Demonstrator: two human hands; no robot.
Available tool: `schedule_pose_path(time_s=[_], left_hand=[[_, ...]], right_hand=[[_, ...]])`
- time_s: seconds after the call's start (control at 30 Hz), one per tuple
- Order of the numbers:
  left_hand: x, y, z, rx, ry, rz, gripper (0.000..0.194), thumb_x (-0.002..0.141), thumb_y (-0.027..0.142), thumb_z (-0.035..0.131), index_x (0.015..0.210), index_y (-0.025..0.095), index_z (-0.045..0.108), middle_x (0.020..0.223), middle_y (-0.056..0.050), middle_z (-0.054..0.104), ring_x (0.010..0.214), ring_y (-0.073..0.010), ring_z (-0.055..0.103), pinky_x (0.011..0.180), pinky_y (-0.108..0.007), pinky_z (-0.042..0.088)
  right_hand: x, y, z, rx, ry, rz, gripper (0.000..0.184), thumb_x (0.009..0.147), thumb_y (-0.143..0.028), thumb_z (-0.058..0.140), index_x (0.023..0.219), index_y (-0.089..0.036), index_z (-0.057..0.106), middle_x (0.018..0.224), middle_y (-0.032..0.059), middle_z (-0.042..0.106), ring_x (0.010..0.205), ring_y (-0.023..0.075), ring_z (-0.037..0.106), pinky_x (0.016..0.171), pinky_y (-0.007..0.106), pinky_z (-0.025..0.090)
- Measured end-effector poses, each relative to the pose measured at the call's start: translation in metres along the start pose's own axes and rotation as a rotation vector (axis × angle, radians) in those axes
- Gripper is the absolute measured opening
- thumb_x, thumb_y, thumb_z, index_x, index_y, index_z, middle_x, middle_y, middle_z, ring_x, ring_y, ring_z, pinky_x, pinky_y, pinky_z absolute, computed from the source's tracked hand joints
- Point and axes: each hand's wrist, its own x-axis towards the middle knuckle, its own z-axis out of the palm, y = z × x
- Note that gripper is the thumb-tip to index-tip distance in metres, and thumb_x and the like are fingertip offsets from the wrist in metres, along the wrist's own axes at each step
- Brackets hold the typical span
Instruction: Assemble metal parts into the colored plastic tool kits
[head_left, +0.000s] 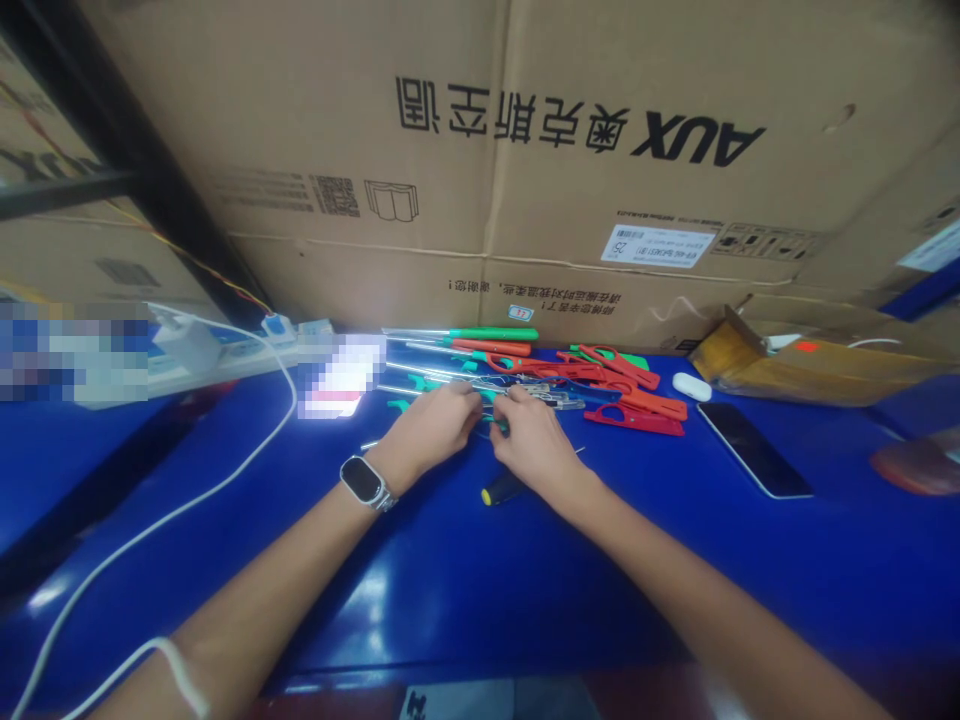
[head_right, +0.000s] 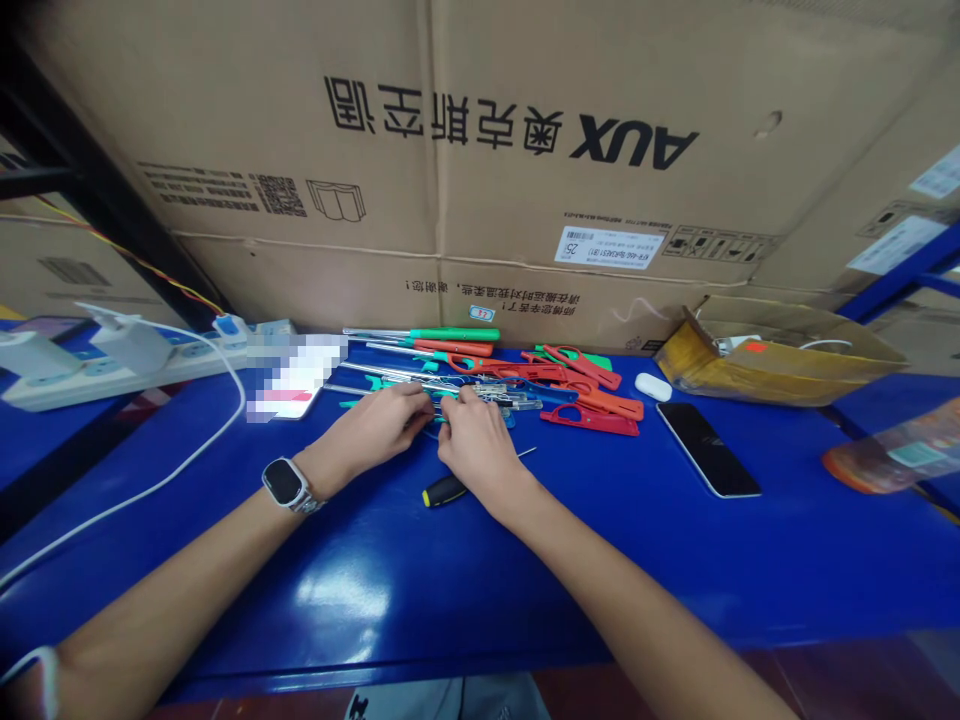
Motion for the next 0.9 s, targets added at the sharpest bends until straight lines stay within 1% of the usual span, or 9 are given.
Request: schedule_pose_path(time_s=[0.2, 0.3, 0.4, 0.5, 0.57, 0.67, 0.73, 0.8, 0.9], left_hand=[[-0.005, 0.004, -0.003, 0.002, -0.032, -0.035, 0.022, 0.092, 0.012, 0.047, 0.091, 0.015, 0.069, 0.094, -0.010, 0.063, 0.090, -0.0237, 0.064, 0.076, -0.033, 0.050], [-0.009, 0.007, -0.004, -0.004, 0.031, -0.013, 0.020, 0.093, 0.016, 0.049, 0.101, 0.014, 0.067, 0.102, -0.012, 0.062, 0.099, -0.0261, 0.062, 0.081, -0.035, 0.051], [-0.010, 0.011, 0.000, -0.038, 0.102, 0.041, 0.020, 0.091, 0.018, 0.055, 0.108, 0.014, 0.063, 0.108, -0.012, 0.060, 0.104, -0.0268, 0.059, 0.087, -0.038, 0.050], [-0.007, 0.010, 0.009, -0.118, 0.083, 0.035, 0.017, 0.092, 0.017, 0.054, 0.106, 0.016, 0.064, 0.102, -0.009, 0.062, 0.099, -0.0251, 0.060, 0.086, -0.037, 0.050], [-0.006, 0.006, 0.016, -0.196, 0.087, 0.024, 0.017, 0.094, 0.014, 0.051, 0.103, 0.017, 0.065, 0.100, -0.008, 0.062, 0.097, -0.0233, 0.061, 0.085, -0.035, 0.050], [-0.004, -0.002, 0.021, -0.260, 0.106, 0.026, 0.017, 0.093, 0.011, 0.051, 0.096, 0.017, 0.067, 0.096, -0.007, 0.062, 0.093, -0.0222, 0.061, 0.085, -0.034, 0.049], [-0.005, -0.004, 0.022, -0.279, 0.114, 0.031, 0.017, 0.093, 0.010, 0.052, 0.094, 0.017, 0.068, 0.095, -0.007, 0.061, 0.090, -0.0213, 0.061, 0.083, -0.033, 0.049], [-0.006, -0.005, 0.020, -0.275, 0.119, 0.047, 0.018, 0.093, 0.010, 0.051, 0.094, 0.017, 0.067, 0.094, -0.007, 0.060, 0.089, -0.0208, 0.061, 0.082, -0.033, 0.049], [-0.007, -0.005, 0.019, -0.226, 0.130, 0.093, 0.018, 0.095, 0.013, 0.049, 0.093, 0.017, 0.067, 0.094, -0.007, 0.060, 0.089, -0.0212, 0.060, 0.081, -0.033, 0.050]], right_hand=[[-0.001, -0.003, -0.005, -0.057, -0.037, -0.042, 0.014, 0.089, -0.017, 0.052, 0.092, -0.018, 0.066, 0.102, 0.0096, 0.061, 0.077, 0.0201, 0.061, 0.070, 0.032, 0.042], [-0.004, 0.001, -0.004, -0.026, -0.021, -0.055, 0.015, 0.089, -0.016, 0.052, 0.090, -0.017, 0.066, 0.100, 0.0094, 0.062, 0.076, 0.0195, 0.061, 0.072, 0.032, 0.044], [-0.007, 0.010, -0.001, 0.092, 0.000, -0.068, 0.014, 0.087, -0.016, 0.054, 0.091, -0.017, 0.067, 0.097, 0.0076, 0.062, 0.074, 0.0177, 0.060, 0.071, 0.031, 0.045], [-0.009, 0.021, 0.000, 0.281, -0.006, -0.092, 0.013, 0.086, -0.014, 0.057, 0.093, -0.018, 0.067, 0.097, 0.0058, 0.062, 0.074, 0.0153, 0.060, 0.071, 0.029, 0.046], [-0.008, 0.028, -0.002, 0.361, 0.011, -0.109, 0.015, 0.085, -0.016, 0.060, 0.098, -0.018, 0.067, 0.100, 0.0059, 0.062, 0.080, 0.0159, 0.061, 0.075, 0.029, 0.047], [-0.006, 0.035, -0.008, 0.304, 0.055, -0.114, 0.025, 0.085, -0.025, 0.066, 0.110, -0.019, 0.065, 0.109, 0.0081, 0.062, 0.099, 0.0219, 0.059, 0.086, 0.036, 0.045], [-0.004, 0.037, -0.013, 0.205, 0.038, -0.126, 0.030, 0.084, -0.034, 0.069, 0.110, -0.020, 0.066, 0.112, 0.0091, 0.062, 0.107, 0.0264, 0.055, 0.091, 0.042, 0.041], [-0.002, 0.037, -0.014, 0.139, -0.022, -0.141, 0.030, 0.084, -0.040, 0.070, 0.106, -0.020, 0.067, 0.111, 0.0094, 0.063, 0.108, 0.0286, 0.052, 0.093, 0.045, 0.037], [0.003, 0.037, -0.012, 0.126, -0.082, -0.139, 0.028, 0.084, -0.043, 0.070, 0.099, -0.020, 0.066, 0.108, 0.0087, 0.065, 0.108, 0.0289, 0.050, 0.093, 0.045, 0.034]])
